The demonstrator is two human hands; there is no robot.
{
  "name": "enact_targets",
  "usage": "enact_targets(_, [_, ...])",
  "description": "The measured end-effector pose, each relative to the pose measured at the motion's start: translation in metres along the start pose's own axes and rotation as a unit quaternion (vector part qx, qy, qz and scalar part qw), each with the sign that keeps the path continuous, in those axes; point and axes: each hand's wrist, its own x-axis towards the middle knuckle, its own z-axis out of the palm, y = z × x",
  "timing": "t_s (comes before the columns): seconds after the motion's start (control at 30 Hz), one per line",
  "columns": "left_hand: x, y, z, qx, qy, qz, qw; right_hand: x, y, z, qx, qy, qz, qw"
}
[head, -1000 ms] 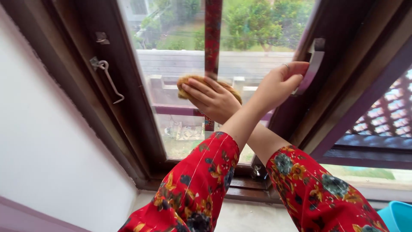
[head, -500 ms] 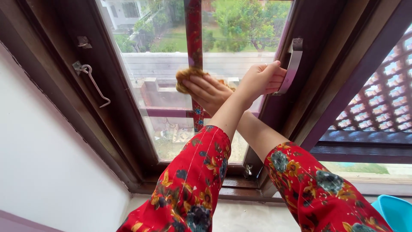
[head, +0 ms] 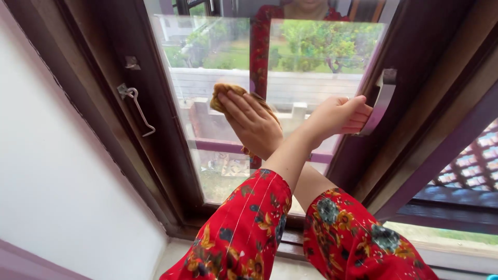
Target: Wiping a window glass and frame using a wet cloth.
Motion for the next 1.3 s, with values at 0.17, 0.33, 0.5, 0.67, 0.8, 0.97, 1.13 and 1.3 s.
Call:
enact_targets(0.17, [-0.005,-0.010,-0.012,-0.061,-0.051,-0.002,0.997,-0.047,-0.012,-0.003,0.034,-0.099,-0.086,0.991])
enact_targets(0.33, [-0.015,0.000,-0.009,-0.043,-0.040,0.024,0.998,-0.111,0.017,-0.031,0.204,-0.168,-0.016,0.964])
enact_targets(0.5, [-0.016,0.009,-0.016,0.104,-0.033,0.029,0.994,-0.151,0.044,-0.061,0.046,-0.243,-0.041,0.968])
enact_targets(0.67, [-0.103,0.044,-0.028,0.346,0.145,0.266,0.888,-0.111,0.029,-0.107,0.119,-0.003,0.163,0.979])
enact_targets(0.8, [-0.147,0.022,-0.020,0.303,0.394,0.434,0.751,-0.071,0.012,-0.113,0.279,0.135,0.329,0.892])
enact_targets(0.97, [-0.134,-0.001,-0.032,-0.016,0.241,0.315,0.918,-0.045,0.035,-0.097,0.398,0.080,0.285,0.868])
enact_targets(1.13, [-0.151,0.031,-0.048,-0.074,0.228,0.324,0.915,-0.044,0.061,-0.124,0.618,-0.062,0.304,0.723])
enact_targets(1.3, [-0.162,0.053,-0.074,0.139,0.309,0.379,0.861,-0.085,0.074,-0.127,-0.027,0.176,0.349,0.920])
